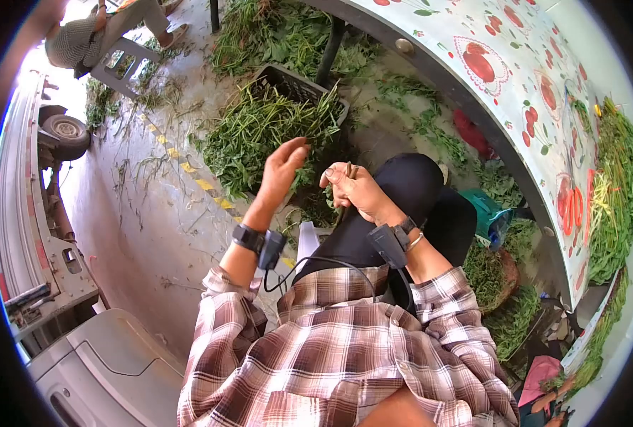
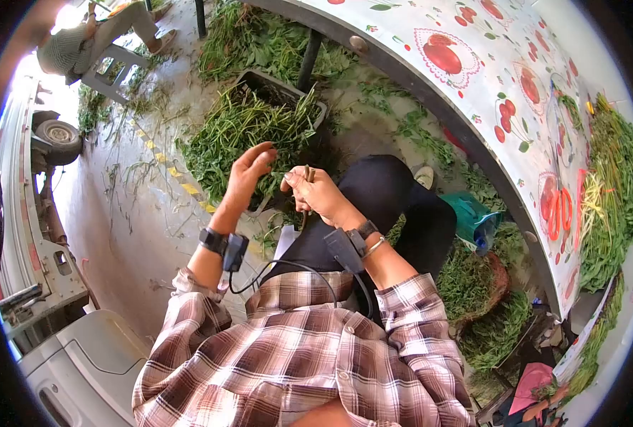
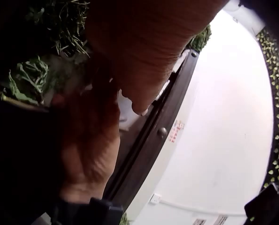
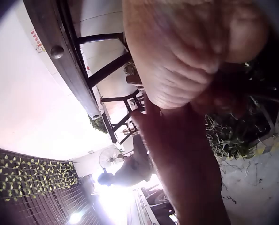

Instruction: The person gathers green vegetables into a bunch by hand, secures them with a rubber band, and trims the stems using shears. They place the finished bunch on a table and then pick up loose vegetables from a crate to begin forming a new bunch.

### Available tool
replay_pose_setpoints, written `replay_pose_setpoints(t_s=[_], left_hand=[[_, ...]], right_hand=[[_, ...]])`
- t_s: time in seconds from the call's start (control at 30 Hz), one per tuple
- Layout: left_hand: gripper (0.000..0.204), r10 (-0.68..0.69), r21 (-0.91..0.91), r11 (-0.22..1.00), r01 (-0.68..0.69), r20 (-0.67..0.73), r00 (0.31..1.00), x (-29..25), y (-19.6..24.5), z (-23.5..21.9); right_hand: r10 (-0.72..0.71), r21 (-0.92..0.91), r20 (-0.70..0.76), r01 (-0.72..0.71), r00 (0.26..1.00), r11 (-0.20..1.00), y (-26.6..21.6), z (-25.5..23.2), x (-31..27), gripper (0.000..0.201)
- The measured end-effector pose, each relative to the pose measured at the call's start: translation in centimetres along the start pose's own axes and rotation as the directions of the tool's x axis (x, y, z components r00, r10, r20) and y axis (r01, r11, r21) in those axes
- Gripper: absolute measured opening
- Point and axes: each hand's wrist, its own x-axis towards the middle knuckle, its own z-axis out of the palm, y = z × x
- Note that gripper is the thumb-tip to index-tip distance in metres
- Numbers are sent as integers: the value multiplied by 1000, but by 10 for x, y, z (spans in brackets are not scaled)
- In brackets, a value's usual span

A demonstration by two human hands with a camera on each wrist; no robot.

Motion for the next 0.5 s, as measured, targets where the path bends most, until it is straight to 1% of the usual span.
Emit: replay_pose_setpoints(t_s=[0.03,0.07,0.1,0.17,0.23,0.27,0.3,0.37,0.4,0.43,0.5], left_hand=[[42,-76,-2,997,76,-67,995,7,-13,-12],[40,-129,22,991,133,-133,983,19,-36,-26],[39,-139,55,987,151,-185,973,26,-47,-36],[38,-72,127,987,102,-221,973,46,-71,-55],[36,53,234,972,15,-281,958,74,-96,-72],[39,115,362,932,-6,-278,954,89,-109,-84],[41,149,500,866,18,-292,945,103,-119,-94],[43,144,739,664,111,-272,951,117,-111,-101],[43,126,734,668,122,-273,954,128,-115,-107],[40,158,766,633,108,-264,951,135,-113,-108],[42,105,801,578,158,-265,959,149,-110,-108]], right_hand=[[-27,-34,-42,25,999,999,-2,2,0,29],[-8,-15,-44,8,999,1000,-2,1,0,30],[-3,-9,-43,2,999,1000,-2,0,1,30],[-15,-10,-30,15,999,1000,-1,-2,0,29],[3,42,-27,-2,1000,999,-2,-2,0,27],[11,83,-19,-10,1000,997,-3,-2,0,25],[16,87,-22,-14,1000,996,-4,-3,1,25],[10,94,-25,-7,1000,996,-3,-4,2,24],[11,103,-34,-7,999,995,-3,-4,2,24],[29,125,-30,-25,999,992,-4,-4,3,24],[53,144,-28,-49,998,988,-5,-5,5,24]])
